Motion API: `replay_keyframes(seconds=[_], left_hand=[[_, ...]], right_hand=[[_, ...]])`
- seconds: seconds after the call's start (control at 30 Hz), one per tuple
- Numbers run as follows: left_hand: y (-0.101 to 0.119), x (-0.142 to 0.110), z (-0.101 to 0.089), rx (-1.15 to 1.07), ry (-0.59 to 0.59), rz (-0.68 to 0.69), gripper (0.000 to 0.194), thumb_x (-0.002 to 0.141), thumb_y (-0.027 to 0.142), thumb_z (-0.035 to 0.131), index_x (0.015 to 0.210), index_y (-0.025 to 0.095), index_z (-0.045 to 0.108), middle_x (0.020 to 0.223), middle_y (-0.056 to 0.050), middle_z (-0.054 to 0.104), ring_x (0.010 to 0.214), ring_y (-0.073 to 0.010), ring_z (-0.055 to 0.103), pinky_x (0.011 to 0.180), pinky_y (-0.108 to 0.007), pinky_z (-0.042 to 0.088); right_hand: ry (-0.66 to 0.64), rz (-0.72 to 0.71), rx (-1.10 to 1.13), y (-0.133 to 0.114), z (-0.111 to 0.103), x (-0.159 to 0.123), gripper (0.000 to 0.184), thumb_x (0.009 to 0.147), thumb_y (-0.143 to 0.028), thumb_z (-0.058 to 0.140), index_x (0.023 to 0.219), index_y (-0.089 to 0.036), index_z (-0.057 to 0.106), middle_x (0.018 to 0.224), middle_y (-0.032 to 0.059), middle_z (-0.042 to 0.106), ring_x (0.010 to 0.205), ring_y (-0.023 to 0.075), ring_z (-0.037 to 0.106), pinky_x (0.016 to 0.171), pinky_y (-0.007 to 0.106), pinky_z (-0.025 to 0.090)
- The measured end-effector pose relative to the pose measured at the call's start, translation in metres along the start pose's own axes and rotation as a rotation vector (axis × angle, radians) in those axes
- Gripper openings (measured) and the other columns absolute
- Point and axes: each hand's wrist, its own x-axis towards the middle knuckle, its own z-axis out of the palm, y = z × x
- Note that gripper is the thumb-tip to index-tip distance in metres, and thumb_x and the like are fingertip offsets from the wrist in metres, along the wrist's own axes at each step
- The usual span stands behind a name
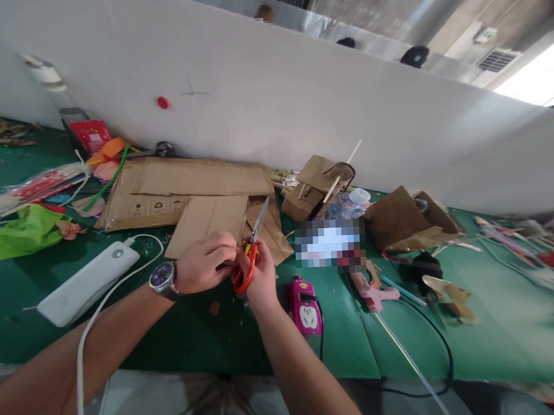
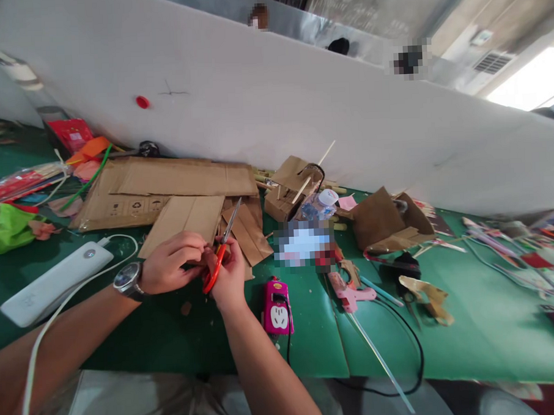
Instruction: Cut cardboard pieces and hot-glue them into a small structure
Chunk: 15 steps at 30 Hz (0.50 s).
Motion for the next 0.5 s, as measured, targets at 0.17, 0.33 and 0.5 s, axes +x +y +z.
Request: replay_keyframes(seconds=[0.17, 0.33, 0.5], left_hand=[[-0.002, 0.002, -0.006, 0.102, -0.023, -0.017, 0.020, 0.092, 0.020, 0.075, 0.107, 0.023, 0.062, 0.101, -0.008, 0.071, 0.103, -0.0267, 0.066, 0.092, -0.044, 0.058], [-0.003, 0.000, -0.011, 0.219, 0.084, -0.269, 0.035, 0.089, 0.034, 0.077, 0.119, 0.025, 0.061, 0.114, -0.010, 0.070, 0.113, -0.0319, 0.064, 0.105, -0.054, 0.051], [-0.023, -0.006, -0.009, 0.144, 0.397, -0.669, 0.058, 0.092, 0.040, 0.071, 0.143, 0.022, 0.049, 0.150, -0.019, 0.053, 0.141, -0.0355, 0.051, 0.114, -0.058, 0.045]], right_hand=[[0.110, -0.113, -0.083, -0.004, -0.002, 0.001, 0.046, 0.078, -0.042, 0.086, 0.111, -0.025, 0.059, 0.074, -0.0076, 0.060, 0.049, 0.0078, 0.050, 0.042, 0.019, 0.043], [0.222, -0.149, -0.060, -0.014, -0.006, 0.003, 0.047, 0.081, -0.041, 0.084, 0.117, -0.029, 0.057, 0.084, -0.0059, 0.060, 0.051, 0.0082, 0.054, 0.045, 0.021, 0.049], [0.245, -0.176, -0.027, -0.021, -0.007, 0.001, 0.044, 0.082, -0.040, 0.082, 0.117, -0.029, 0.058, 0.084, -0.0062, 0.059, 0.049, 0.0068, 0.054, 0.045, 0.021, 0.050]])
